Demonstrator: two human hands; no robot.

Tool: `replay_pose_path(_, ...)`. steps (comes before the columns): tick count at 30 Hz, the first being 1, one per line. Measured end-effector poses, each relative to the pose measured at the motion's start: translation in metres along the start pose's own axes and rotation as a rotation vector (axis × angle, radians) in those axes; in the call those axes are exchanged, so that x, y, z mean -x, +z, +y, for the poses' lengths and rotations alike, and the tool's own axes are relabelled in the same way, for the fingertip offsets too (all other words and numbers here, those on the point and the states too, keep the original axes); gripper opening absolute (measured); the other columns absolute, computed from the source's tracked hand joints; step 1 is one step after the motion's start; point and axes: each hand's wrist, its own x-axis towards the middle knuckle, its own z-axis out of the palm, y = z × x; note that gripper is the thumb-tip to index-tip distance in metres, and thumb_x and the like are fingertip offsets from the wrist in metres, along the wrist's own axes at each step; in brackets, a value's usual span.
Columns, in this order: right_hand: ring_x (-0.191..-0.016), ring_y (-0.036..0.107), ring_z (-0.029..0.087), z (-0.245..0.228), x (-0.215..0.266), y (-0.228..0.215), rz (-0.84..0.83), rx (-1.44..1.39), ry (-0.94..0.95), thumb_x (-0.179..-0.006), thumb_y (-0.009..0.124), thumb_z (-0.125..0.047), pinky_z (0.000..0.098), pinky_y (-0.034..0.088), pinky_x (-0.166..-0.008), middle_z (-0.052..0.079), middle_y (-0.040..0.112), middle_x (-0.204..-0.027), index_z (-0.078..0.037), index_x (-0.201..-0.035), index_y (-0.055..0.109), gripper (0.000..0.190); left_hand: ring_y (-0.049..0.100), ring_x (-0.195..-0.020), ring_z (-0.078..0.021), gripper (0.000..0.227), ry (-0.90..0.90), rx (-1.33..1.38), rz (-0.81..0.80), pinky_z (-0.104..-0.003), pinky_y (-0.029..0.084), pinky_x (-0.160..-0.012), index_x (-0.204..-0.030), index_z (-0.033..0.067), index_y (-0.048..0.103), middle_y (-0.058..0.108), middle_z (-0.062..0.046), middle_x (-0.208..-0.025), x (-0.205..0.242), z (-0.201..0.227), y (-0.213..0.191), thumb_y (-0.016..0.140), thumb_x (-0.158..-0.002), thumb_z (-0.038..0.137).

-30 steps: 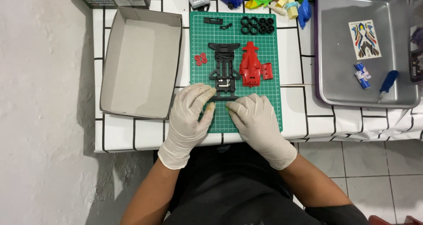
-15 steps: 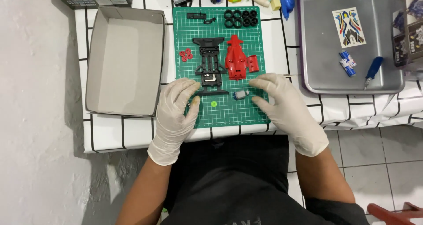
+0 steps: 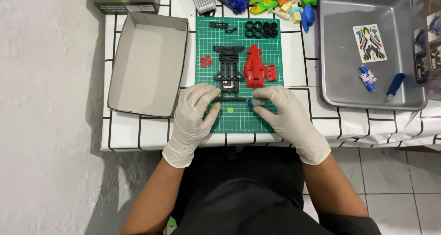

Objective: The person assembles a toy car on a green cutting mat. They attach a small blue cylindrical part to the black chassis, then insert a green circular piece into the chassis. The person then attaches black wheels to the chassis and handles red body parts.

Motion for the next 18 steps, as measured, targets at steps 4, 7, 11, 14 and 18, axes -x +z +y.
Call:
replay_pose_path(4,-0.098,0.071,0.025,-0.023,0.005,-0.003,-0.003,-0.197,0.046,-0.087,0.083,-0.014,0.0404,0.053,-0.095,0.006,0.076,-0.101,-0.011,-0.111,0.074,0.026,0.063,-0.113,-0.0302,0.031,0.032,-0.017,0.004,-0.045,0.053,-0.102,-0.125,0.0095,0.069,0.069,-0.009,-0.117,0.003,0.018,0.000,0.070,-0.098,0.024)
replay_pose_path(7,-0.091,0.068,0.018,-0.031,0.007,0.005,-0.015,-0.336,0.069,-0.087,0.083,-0.018,0.0372,0.055,-0.090,0.002,0.077,-0.096,-0.013,-0.108,0.076,0.023,0.066,-0.109,-0.0287,0.031,0.041,0.094,-0.019,-0.045,0.055,-0.100,-0.120,0.0113,0.071,0.071,-0.009,-0.113,0.005,0.036,0.003,0.075,-0.093,0.026)
replay_pose_path(11,-0.087,0.066,0.015,-0.035,0.009,0.015,-0.042,-0.491,0.099,-0.088,0.081,-0.019,0.0389,0.055,-0.090,0.005,0.077,-0.092,-0.011,-0.109,0.077,0.023,0.069,-0.099,-0.0269,0.022,-0.169,0.216,-0.001,-0.041,0.057,-0.094,-0.113,0.0107,0.076,0.073,-0.005,-0.105,0.003,0.056,-0.003,0.076,-0.092,0.017)
replay_pose_path(14,-0.086,0.067,0.015,-0.033,0.011,0.020,-0.035,-0.519,0.111,-0.088,0.081,-0.017,0.0389,0.055,-0.089,0.006,0.077,-0.092,-0.010,-0.108,0.077,0.022,0.070,-0.097,-0.0257,0.018,-0.314,0.303,0.006,-0.038,0.058,-0.090,-0.109,0.0105,0.077,0.072,-0.005,-0.102,0.001,0.063,-0.006,0.077,-0.092,0.016)
replay_pose_path(18,-0.086,0.066,0.014,-0.029,0.011,0.026,-0.015,-0.519,0.112,-0.089,0.080,-0.014,0.0378,0.056,-0.088,0.006,0.076,-0.091,-0.008,-0.107,0.076,0.020,0.071,-0.099,-0.0246,0.017,-0.489,0.460,0.054,-0.039,0.058,-0.091,-0.108,0.0086,0.076,0.071,-0.008,-0.102,-0.003,0.073,-0.006,0.078,-0.091,0.013)
